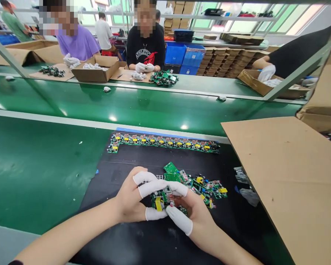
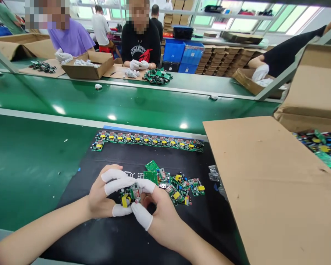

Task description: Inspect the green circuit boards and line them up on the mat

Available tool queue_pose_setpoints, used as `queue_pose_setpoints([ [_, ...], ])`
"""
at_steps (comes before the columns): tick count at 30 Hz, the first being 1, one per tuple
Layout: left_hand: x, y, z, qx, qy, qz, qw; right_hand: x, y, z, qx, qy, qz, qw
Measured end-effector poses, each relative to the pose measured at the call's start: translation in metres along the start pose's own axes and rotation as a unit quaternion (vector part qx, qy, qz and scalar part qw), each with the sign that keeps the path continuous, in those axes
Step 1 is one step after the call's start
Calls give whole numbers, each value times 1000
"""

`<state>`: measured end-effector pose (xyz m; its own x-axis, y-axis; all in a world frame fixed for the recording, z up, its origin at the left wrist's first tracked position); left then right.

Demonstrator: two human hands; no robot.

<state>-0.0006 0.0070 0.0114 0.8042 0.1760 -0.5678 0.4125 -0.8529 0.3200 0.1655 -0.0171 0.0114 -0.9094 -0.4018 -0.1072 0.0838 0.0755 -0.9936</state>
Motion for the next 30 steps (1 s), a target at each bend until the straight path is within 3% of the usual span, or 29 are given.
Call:
queue_pose_setpoints([
  [10,-1,1,4,5,23,27,999,0,5,-1,125,22,-228,965],
  [16,-3,0,-3,29,11,51,998,-4,-1,1,109,0,-188,976],
  [21,-2,-2,-2,48,-2,41,998,-6,2,4,79,17,-131,988],
  [30,-3,-4,-6,81,-27,67,994,-4,-4,-9,139,-47,-167,975],
])
Point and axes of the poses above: each hand's wrist, its own z-axis away from the middle knuckle, its own x-axis out of the palm, y = z × x, the point moved 2 cm from there along -z, towards the middle knuckle, and after that the axes turned 3 degrees about -y, right-handed, at the moved point
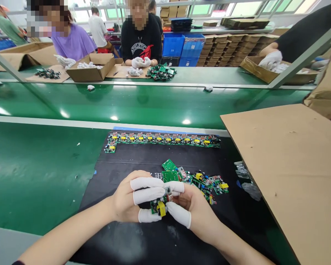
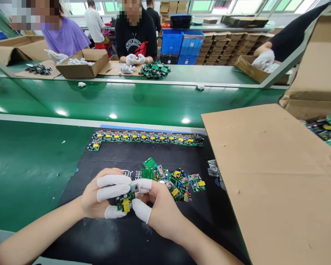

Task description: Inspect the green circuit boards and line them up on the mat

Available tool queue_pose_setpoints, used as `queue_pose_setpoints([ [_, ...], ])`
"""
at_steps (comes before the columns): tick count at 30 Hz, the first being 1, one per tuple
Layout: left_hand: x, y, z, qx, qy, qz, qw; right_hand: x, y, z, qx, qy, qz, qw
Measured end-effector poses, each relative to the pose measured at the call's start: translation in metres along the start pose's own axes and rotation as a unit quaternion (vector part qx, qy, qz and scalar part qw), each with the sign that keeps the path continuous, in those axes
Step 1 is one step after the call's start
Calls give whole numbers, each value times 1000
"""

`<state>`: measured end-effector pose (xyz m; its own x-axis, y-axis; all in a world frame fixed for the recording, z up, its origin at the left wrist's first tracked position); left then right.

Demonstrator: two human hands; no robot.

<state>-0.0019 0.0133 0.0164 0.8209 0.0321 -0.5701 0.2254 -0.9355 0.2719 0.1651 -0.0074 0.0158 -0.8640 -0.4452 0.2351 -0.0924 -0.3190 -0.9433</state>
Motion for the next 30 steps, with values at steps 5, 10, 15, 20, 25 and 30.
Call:
queue_pose_setpoints([
  [5,-1,-5,1,-17,-10,17,1000,-5,0,-2,29,-27,-46,998],
  [10,-1,-5,-1,-15,-17,31,999,-5,-2,-4,41,-53,-101,993],
  [15,-1,-5,-1,-7,-21,40,999,-6,-4,-6,49,-70,-90,992],
  [20,-1,-6,-1,-7,-27,48,998,-7,-4,-6,50,-78,-74,993],
  [25,-1,-6,0,-6,-19,41,999,-5,-6,-5,35,-71,-87,993],
  [30,-2,-5,-2,-2,-18,42,999,-5,-5,-5,49,-68,-82,993],
])
Point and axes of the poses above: each hand's wrist, its own z-axis away from the middle knuckle, its own x-axis out of the palm, y = z × x, the point moved 2 cm from there along -z, towards the middle knuckle, and after that the axes turned 3 degrees about -y, right-handed, at the moved point
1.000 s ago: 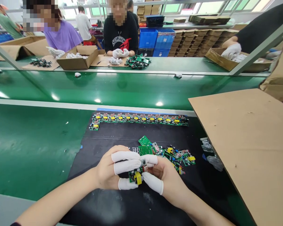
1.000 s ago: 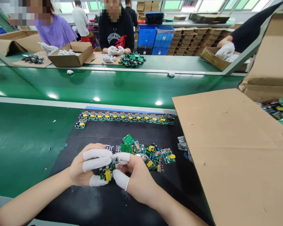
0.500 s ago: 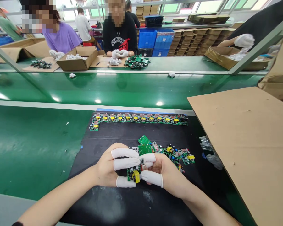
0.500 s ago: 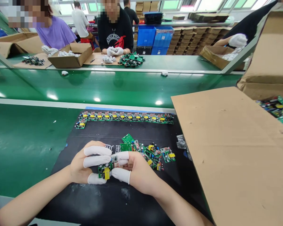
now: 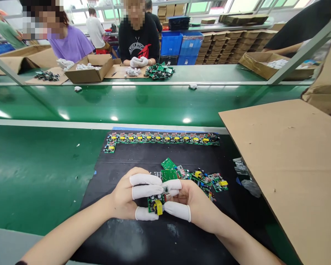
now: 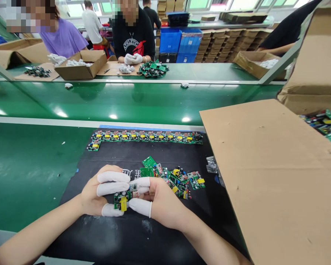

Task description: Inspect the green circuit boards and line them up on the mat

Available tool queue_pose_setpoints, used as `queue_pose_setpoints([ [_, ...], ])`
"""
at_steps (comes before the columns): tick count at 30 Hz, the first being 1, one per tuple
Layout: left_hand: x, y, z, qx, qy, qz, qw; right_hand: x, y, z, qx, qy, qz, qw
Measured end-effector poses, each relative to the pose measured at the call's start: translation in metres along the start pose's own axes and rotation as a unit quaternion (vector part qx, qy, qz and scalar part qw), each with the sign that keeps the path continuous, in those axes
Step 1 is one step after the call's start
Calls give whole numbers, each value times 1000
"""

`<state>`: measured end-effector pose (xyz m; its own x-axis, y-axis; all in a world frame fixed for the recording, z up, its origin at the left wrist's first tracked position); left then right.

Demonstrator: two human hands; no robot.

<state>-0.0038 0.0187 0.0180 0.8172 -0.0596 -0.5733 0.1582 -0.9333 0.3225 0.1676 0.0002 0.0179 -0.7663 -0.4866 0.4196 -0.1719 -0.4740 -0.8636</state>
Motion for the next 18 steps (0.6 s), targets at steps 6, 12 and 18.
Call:
queue_pose_setpoints([
  [6,-1,0,-2,-4,0,2,1000,0,2,1,-6,0,10,1000],
  [12,0,0,-1,-7,-1,14,1000,0,5,-1,4,0,-7,1000],
  [18,0,0,-1,-9,-5,16,1000,-2,8,0,32,7,-10,999],
])
Point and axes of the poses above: each hand's wrist, its own z-axis away from the middle knuckle, its own x-axis out of the palm, y = z × x, the point moved 2 cm from there along -z, towards the middle knuckle, and after that the axes turned 3 degrees about -y, right-handed, at the moved point
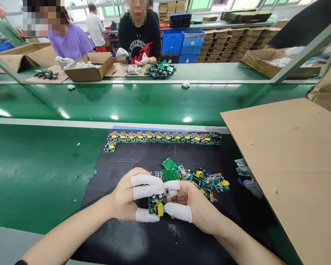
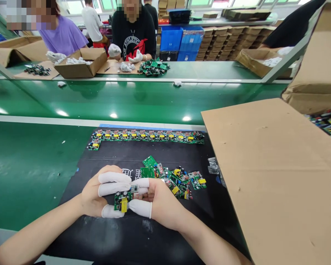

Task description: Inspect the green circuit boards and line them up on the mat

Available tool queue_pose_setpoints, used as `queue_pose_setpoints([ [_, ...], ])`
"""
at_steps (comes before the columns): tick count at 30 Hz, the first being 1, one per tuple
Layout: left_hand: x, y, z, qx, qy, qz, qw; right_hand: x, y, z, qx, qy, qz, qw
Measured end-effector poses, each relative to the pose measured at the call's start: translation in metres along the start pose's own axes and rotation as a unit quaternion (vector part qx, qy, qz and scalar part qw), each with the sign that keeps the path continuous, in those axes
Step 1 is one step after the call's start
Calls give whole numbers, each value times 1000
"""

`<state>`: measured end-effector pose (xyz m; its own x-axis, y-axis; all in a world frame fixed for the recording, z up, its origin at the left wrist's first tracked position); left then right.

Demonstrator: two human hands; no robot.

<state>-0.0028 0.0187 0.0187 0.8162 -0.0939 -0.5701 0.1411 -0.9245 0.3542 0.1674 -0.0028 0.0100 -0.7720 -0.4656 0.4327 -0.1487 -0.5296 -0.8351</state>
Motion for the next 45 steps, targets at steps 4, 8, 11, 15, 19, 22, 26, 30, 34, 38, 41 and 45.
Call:
queue_pose_setpoints([
  [4,1,-1,1,-9,-5,7,1000,3,0,-1,8,0,-15,1000],
  [8,3,-1,2,-14,-13,13,1000,4,-1,-1,5,0,-14,1000],
  [11,3,-1,2,-13,-12,23,1000,4,-1,0,4,-10,-12,1000],
  [15,5,-1,1,-12,-13,43,999,5,-1,1,-1,-40,-26,999],
  [19,8,-1,2,-16,-17,63,998,6,-2,2,8,-72,-31,997],
  [22,9,-2,5,-22,-24,70,997,7,-1,2,9,-69,-26,997],
  [26,10,-4,6,-26,-30,90,995,5,4,1,21,-62,-35,997],
  [30,9,-4,5,-32,-46,106,993,3,8,0,32,-60,-45,997],
  [34,9,-4,4,-40,-54,113,991,3,7,1,29,-60,-46,997],
  [38,9,-5,5,-42,-58,118,990,5,5,1,21,-70,-45,996],
  [41,9,-6,6,-54,-62,122,989,6,6,1,17,-68,-47,996],
  [45,9,-6,6,-56,-62,120,989,5,8,-1,18,-72,-49,996],
])
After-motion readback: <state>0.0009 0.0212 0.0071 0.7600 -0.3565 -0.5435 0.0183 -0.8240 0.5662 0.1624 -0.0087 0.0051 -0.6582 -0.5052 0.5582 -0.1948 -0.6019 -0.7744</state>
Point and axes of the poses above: each hand's wrist, its own z-axis away from the middle knuckle, its own x-axis out of the palm, y = z × x, the point moved 2 cm from there along -z, towards the middle knuckle, and after that the axes turned 3 degrees about -y, right-handed, at the moved point
